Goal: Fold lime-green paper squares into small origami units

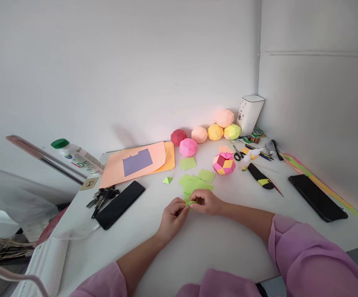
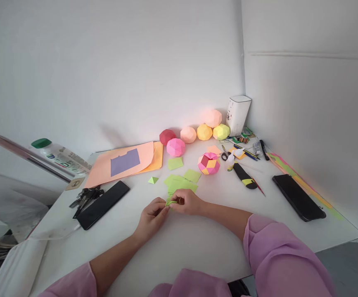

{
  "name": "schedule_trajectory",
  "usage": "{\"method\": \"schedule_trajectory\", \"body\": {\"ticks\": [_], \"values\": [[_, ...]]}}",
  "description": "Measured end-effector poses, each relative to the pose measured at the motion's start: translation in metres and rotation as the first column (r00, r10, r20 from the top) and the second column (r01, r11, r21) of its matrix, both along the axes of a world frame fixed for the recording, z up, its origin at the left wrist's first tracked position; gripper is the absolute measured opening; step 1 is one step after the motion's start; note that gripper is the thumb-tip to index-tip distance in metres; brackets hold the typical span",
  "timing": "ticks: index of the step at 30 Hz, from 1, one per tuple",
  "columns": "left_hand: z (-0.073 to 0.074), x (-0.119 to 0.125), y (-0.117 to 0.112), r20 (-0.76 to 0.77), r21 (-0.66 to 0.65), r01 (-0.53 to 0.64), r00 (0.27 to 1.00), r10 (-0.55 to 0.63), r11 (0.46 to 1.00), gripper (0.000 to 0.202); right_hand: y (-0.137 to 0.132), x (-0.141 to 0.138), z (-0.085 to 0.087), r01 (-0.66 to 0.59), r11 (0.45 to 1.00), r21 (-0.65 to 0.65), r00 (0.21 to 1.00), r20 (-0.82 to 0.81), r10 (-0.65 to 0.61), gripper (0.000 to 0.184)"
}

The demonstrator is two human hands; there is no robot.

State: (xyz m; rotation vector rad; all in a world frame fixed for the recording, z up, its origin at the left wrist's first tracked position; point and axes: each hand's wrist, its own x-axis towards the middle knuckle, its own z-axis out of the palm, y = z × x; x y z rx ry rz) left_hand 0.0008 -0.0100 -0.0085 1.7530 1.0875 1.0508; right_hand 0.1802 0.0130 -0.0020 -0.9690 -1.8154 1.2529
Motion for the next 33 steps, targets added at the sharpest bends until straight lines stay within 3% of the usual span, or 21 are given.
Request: {"method": "schedule_trajectory", "body": {"ticks": [6,14,23,33], "values": [[0.000,0.000,0.000,-0.016,0.040,-0.007,1.000,0.007,0.999,0.025,0.001,-0.001,-0.011,0.034,0.996,0.079,0.999,0.038,-0.037,0.010],[-0.003,-0.001,-0.002,-0.040,0.035,0.028,0.999,-0.027,0.999,0.025,0.002,-0.003,-0.026,-0.031,0.987,0.155,0.993,0.114,0.013,0.009],[-0.002,0.001,-0.003,-0.013,-0.016,-0.033,0.999,0.033,0.999,0.029,0.002,0.001,-0.019,-0.035,0.998,-0.055,0.998,0.041,0.038,0.009],[-0.001,0.001,-0.003,0.079,-0.079,-0.066,0.994,0.072,0.995,0.028,0.005,0.007,-0.012,-0.080,0.990,-0.118,0.997,0.007,0.081,0.011]]}}
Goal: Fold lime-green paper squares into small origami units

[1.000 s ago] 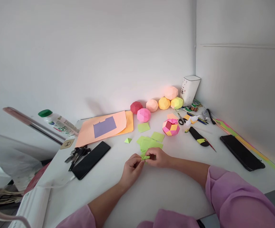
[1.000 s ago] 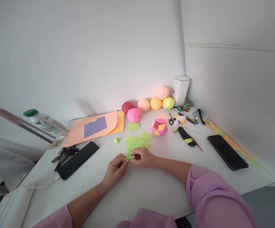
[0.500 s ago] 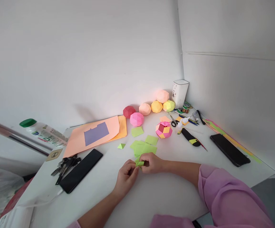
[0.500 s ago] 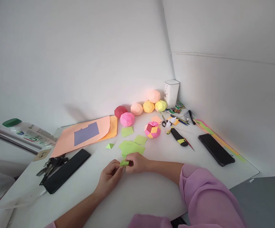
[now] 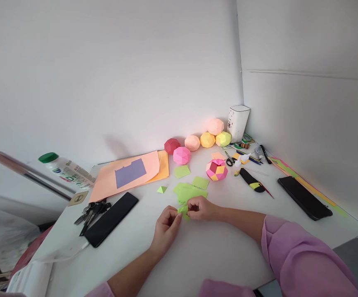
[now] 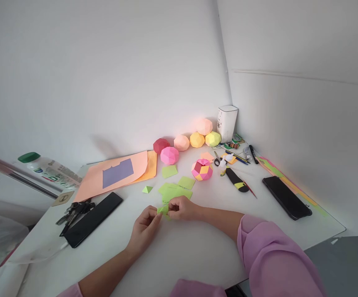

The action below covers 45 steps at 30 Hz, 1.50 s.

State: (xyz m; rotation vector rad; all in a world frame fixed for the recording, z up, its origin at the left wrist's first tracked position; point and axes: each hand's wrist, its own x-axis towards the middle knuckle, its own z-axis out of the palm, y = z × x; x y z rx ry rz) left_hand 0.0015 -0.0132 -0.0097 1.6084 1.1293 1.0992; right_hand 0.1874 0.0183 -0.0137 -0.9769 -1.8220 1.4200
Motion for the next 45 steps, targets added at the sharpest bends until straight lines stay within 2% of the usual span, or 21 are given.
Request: {"method": "schedule_trajectory", "body": {"ticks": [10,14,18,24,28,32,36,41,45], "values": [[-0.002,0.000,0.000,0.046,-0.041,0.005,0.999,-0.004,0.999,0.031,0.002,0.001,-0.001,-0.005,0.999,-0.043,1.000,-0.004,0.005,0.005],[-0.001,0.001,0.001,0.090,-0.119,-0.010,0.996,0.020,0.993,0.032,0.001,0.002,0.000,0.026,0.997,-0.070,0.998,-0.052,-0.030,0.003],[-0.002,0.002,0.002,0.160,-0.215,0.012,0.987,0.023,0.977,0.034,-0.003,0.000,0.004,0.051,0.999,0.002,0.990,-0.130,-0.050,0.012],[-0.001,0.003,0.002,0.200,-0.290,0.057,0.980,0.002,0.955,0.037,-0.005,-0.003,0.004,0.104,0.981,0.162,0.992,-0.085,-0.091,0.015],[0.004,0.004,0.001,0.206,-0.331,0.073,0.979,-0.003,0.941,0.038,-0.006,-0.004,0.004,0.153,0.940,0.306,0.988,-0.084,-0.133,0.015],[0.009,0.006,0.001,0.199,-0.330,0.064,0.980,0.003,0.942,0.040,-0.006,-0.003,-0.001,0.090,0.881,0.465,0.996,-0.027,-0.087,0.015],[0.005,0.004,0.002,0.179,-0.315,0.060,0.984,-0.003,0.947,0.042,-0.003,-0.003,-0.005,0.033,0.794,0.607,0.998,0.020,-0.057,0.013],[-0.002,0.002,0.003,0.203,-0.352,0.062,0.979,0.012,0.934,0.043,-0.002,-0.002,-0.001,-0.041,0.713,0.700,0.997,0.079,-0.021,0.021],[-0.006,0.002,0.003,0.238,-0.367,0.081,0.971,0.010,0.927,0.048,-0.001,-0.001,-0.002,-0.070,0.717,0.694,0.995,0.104,-0.003,0.028]]}}
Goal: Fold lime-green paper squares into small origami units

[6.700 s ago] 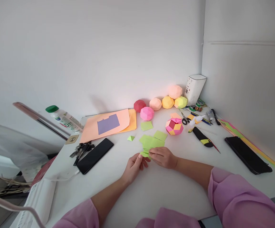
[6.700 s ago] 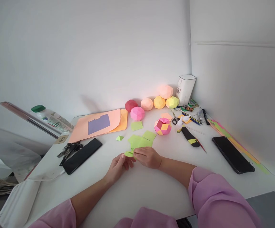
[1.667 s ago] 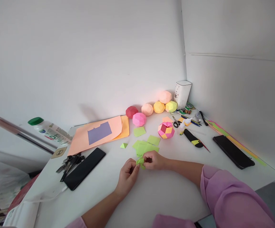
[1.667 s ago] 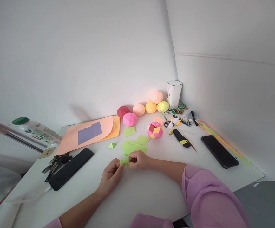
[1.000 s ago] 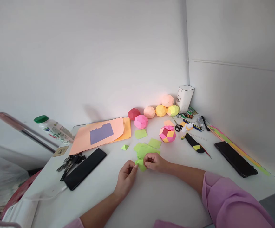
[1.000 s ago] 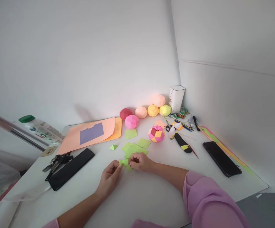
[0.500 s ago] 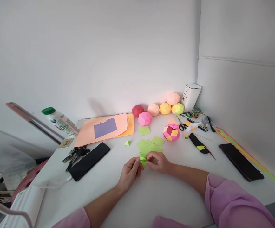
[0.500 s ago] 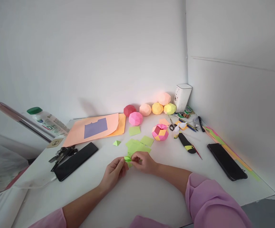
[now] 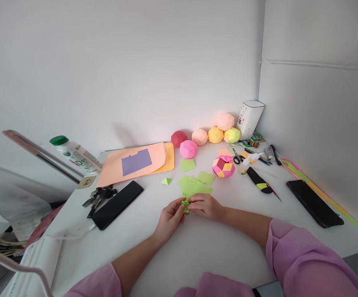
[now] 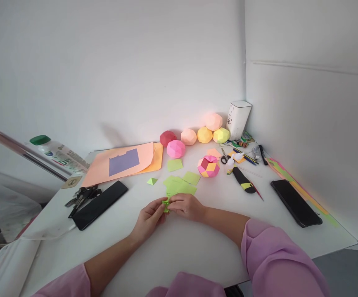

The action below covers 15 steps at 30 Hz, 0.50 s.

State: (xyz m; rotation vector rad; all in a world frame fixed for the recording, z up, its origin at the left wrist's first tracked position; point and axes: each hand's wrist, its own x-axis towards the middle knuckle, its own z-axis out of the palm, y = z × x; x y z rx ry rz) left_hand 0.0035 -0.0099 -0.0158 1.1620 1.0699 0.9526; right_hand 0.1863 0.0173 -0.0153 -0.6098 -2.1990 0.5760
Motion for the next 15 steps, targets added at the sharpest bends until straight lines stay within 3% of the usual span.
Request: {"method": "schedule_trajectory", "body": {"ticks": [5,9,15], "values": [[-0.006,-0.001,0.001,0.009,0.011,0.014,1.000,-0.014,1.000,0.052,0.002,-0.001,-0.002,-0.030,0.992,-0.124,0.995,-0.102,0.017,0.025],[-0.004,-0.001,0.001,-0.011,0.040,0.069,0.998,-0.069,0.997,0.048,0.001,-0.002,0.002,-0.018,0.950,-0.313,0.983,-0.177,-0.040,0.018],[0.005,-0.002,-0.001,-0.084,0.094,0.145,0.987,-0.138,0.985,0.048,-0.002,-0.003,0.005,-0.067,0.710,-0.701,0.963,-0.233,-0.139,0.024]]}}
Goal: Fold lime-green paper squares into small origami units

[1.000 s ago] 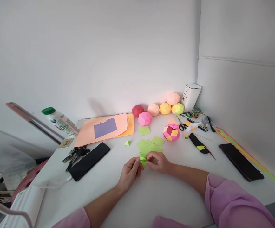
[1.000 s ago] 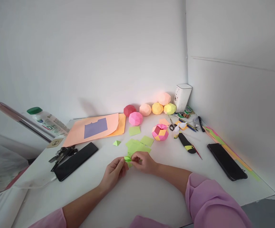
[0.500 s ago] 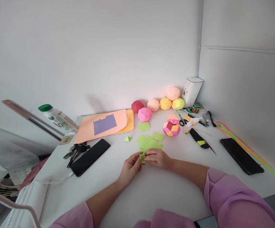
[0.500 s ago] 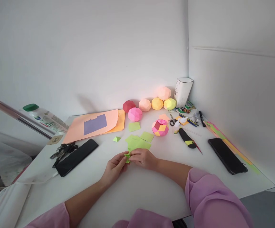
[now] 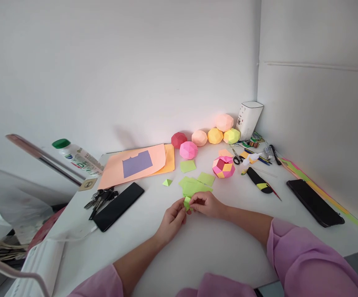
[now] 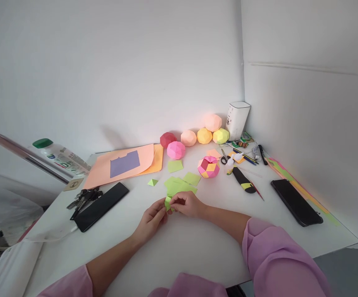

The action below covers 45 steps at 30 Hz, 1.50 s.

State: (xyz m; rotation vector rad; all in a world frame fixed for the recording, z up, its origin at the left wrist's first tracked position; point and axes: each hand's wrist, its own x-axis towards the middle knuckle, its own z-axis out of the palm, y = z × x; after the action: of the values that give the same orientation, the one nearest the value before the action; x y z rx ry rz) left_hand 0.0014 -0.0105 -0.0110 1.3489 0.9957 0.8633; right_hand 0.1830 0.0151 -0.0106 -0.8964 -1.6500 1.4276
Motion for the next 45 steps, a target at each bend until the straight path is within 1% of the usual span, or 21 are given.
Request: {"method": "schedule_trajectory", "body": {"ticks": [2,4,7,9,11,13,16,18,20,23,27,30,36,39,42,44,45], "values": [[0.000,0.000,0.000,-0.022,0.019,0.000,1.000,0.000,1.000,0.051,0.000,0.000,0.001,0.000,0.998,-0.069,1.000,-0.016,-0.001,0.026],[-0.001,0.001,-0.001,-0.037,0.037,-0.008,0.999,0.009,0.999,0.052,-0.001,0.000,0.002,-0.001,0.994,-0.112,0.999,-0.036,-0.003,0.028],[-0.002,0.002,-0.001,-0.014,0.030,-0.024,1.000,0.025,0.999,0.048,-0.001,0.001,0.003,-0.015,0.989,-0.147,0.998,-0.061,0.006,0.028],[-0.002,0.003,-0.001,0.008,0.024,-0.042,0.999,0.042,0.999,0.048,-0.001,0.001,0.004,-0.009,0.990,-0.142,0.998,-0.055,0.001,0.029],[-0.003,0.003,-0.002,0.006,0.036,-0.061,0.998,0.061,0.998,0.048,0.000,0.000,0.003,-0.005,0.995,-0.097,1.000,-0.013,0.004,0.028],[-0.005,0.002,-0.002,-0.010,0.069,-0.064,0.998,0.065,0.996,0.048,0.000,-0.001,0.001,-0.017,1.000,-0.013,0.999,0.051,0.018,0.020],[-0.009,0.001,-0.003,-0.066,0.161,-0.045,0.996,0.056,0.986,0.044,0.000,-0.004,-0.004,-0.005,0.994,0.109,0.990,0.141,-0.010,0.009],[-0.012,0.001,-0.004,-0.125,0.247,-0.027,0.990,0.059,0.969,0.041,0.000,-0.005,-0.007,0.009,0.986,0.167,0.983,0.177,-0.039,0.008],[-0.013,0.001,-0.005,-0.175,0.319,-0.005,0.983,0.064,0.948,0.039,-0.001,-0.006,-0.009,-0.009,0.977,0.214,0.979,0.200,-0.035,0.008],[-0.012,0.001,-0.006,-0.195,0.370,0.017,0.979,0.060,0.929,0.036,-0.001,-0.007,-0.008,-0.028,0.967,0.252,0.977,0.213,-0.027,0.011],[-0.008,0.001,-0.007,-0.147,0.348,-0.042,0.984,0.099,0.936,0.034,0.000,-0.006,-0.004,-0.018,0.982,0.189,0.985,0.171,-0.014,0.008],[-0.007,0.001,-0.006,-0.110,0.296,-0.063,0.989,0.099,0.953,0.034,0.000,-0.005,-0.002,-0.038,0.989,0.141,0.991,0.134,0.019,0.008],[-0.005,0.002,-0.007,-0.047,0.167,-0.094,0.994,0.103,0.981,0.033,-0.002,-0.004,-0.002,-0.055,0.991,0.118,0.992,0.121,0.041,0.008],[-0.003,0.001,-0.007,-0.087,0.200,-0.092,0.990,0.111,0.975,0.031,-0.002,-0.002,0.000,-0.057,0.992,0.111,0.992,0.119,0.044,0.008],[-0.002,-0.001,-0.008,-0.126,0.260,-0.087,0.984,0.124,0.962,0.028,-0.001,0.001,0.003,-0.058,0.997,0.054,0.995,0.087,0.054,0.005],[-0.002,-0.001,-0.008,-0.134,0.290,-0.069,0.985,0.112,0.954,0.028,-0.001,0.002,0.004,-0.085,0.996,0.015,0.996,0.042,0.084,0.004],[-0.003,-0.001,-0.008,-0.132,0.303,-0.056,0.986,0.100,0.951,0.028,0.000,0.003,0.004,-0.103,0.995,0.010,0.994,0.027,0.103,0.006]]}}
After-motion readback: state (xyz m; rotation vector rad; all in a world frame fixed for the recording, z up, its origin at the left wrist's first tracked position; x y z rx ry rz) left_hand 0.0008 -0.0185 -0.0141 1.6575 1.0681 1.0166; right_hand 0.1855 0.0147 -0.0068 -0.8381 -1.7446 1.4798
